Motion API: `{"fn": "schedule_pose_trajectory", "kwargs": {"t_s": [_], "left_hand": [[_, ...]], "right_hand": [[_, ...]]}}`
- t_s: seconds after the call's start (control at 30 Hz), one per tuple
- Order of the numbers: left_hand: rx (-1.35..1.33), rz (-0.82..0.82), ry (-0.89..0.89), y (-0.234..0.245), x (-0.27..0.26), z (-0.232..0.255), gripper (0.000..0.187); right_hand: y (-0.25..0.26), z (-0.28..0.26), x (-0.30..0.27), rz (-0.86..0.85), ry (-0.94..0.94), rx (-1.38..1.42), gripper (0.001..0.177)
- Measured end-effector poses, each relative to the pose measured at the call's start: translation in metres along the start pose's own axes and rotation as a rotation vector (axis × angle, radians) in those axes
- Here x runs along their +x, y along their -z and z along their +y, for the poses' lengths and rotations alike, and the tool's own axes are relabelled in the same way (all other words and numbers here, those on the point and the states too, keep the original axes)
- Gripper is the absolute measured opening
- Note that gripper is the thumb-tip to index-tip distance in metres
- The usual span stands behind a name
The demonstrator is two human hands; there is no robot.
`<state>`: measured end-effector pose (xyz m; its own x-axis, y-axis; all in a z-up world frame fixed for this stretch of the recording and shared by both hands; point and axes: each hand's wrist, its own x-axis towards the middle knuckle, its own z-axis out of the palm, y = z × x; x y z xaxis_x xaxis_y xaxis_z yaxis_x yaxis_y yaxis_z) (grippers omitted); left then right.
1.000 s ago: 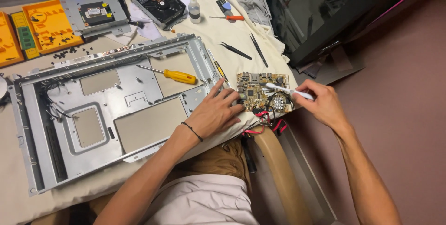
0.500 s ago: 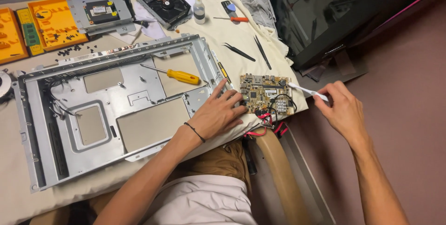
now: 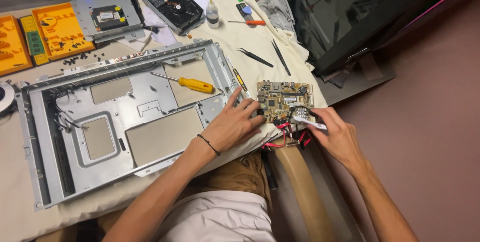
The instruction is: The person cleans a circuit board using a white brush, scrubbing both sides of the board while holding it over a workbench. The person then places the circuit board into a metal chassis.
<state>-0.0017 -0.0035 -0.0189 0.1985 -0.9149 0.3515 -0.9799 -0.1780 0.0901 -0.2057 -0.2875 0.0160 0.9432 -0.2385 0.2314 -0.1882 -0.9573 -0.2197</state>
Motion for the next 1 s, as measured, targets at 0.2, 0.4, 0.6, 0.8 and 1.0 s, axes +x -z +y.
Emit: {"fn": "schedule_pose_trajectory", "kwargs": {"t_s": [0.2, 0.4, 0.6, 0.8, 1.0], "left_hand": [[-0.004, 0.03, 0.002, -0.006, 0.0, -0.002, 0.029], [-0.017, 0.095, 0.004, -0.008, -0.001, -0.005, 0.027], [-0.103, 0.202, 0.053, 0.011, 0.002, -0.002, 0.018], [-0.206, 0.386, 0.118, 0.024, 0.008, -0.006, 0.016], [-0.562, 0.375, 0.269, 0.058, 0.036, -0.016, 0.014]], "right_hand": [[-0.015, 0.019, -0.002, 0.183, 0.13, -0.021, 0.03], [0.001, 0.009, 0.01, 0.291, 0.202, 0.185, 0.025], [0.019, -0.009, 0.029, 0.39, 0.179, 0.414, 0.03], [0.007, 0.019, 0.042, 0.469, 0.105, 0.505, 0.019], [0.001, 0.036, 0.078, 0.476, -0.1, 0.636, 0.022]]}}
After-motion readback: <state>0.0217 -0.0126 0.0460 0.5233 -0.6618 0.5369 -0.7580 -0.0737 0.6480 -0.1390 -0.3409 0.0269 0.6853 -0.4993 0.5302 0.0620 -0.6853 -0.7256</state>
